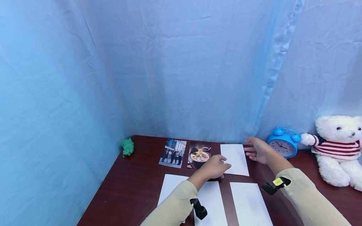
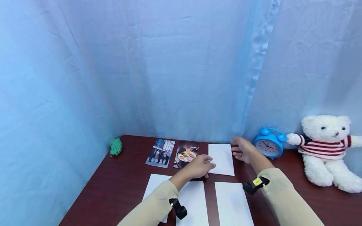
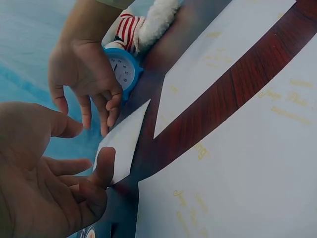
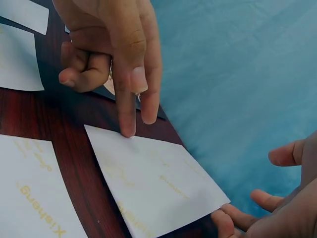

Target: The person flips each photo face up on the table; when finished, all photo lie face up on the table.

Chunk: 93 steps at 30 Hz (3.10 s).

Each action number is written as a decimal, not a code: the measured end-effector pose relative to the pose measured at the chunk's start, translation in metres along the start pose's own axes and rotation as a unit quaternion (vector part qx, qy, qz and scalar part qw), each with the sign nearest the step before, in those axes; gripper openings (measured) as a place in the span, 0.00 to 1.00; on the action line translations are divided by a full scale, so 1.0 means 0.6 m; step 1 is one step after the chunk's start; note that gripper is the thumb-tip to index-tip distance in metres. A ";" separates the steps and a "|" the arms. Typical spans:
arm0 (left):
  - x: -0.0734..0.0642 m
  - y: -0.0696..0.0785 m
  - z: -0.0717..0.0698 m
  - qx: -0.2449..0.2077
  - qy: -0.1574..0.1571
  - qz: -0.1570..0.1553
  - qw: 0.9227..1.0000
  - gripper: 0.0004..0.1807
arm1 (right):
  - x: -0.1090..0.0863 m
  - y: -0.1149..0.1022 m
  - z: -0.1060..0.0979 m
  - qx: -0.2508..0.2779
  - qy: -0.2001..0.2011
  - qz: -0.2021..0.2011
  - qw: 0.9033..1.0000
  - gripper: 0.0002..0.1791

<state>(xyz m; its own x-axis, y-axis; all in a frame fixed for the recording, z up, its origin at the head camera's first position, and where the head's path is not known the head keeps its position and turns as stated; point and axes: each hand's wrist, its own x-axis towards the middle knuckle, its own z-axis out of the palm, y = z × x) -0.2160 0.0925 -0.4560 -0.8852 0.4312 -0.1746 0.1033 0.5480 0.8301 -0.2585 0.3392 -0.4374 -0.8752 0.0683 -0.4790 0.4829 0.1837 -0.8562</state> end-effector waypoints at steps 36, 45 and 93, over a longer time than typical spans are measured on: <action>0.003 0.006 -0.021 -0.081 0.041 0.034 0.995 0.30 | -0.078 -0.095 0.089 -0.013 -0.046 -0.116 0.992 0.39; 0.003 -0.020 -0.045 -0.078 0.070 0.043 0.994 0.27 | -0.058 -0.069 0.100 -0.049 -0.063 -0.077 0.994 0.40; -0.238 -0.141 -0.186 0.209 -0.036 -0.030 0.977 0.29 | -0.201 0.047 0.274 -0.192 -0.154 -0.163 0.955 0.30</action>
<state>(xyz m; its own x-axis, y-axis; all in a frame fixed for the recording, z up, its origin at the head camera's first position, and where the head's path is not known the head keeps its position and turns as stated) -0.1488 -0.0955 -0.4420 -0.8624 0.4308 -0.2658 0.2421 0.8121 0.5309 -0.1347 0.1746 -0.4358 -0.8987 -0.3339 -0.2842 0.0883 0.4970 -0.8632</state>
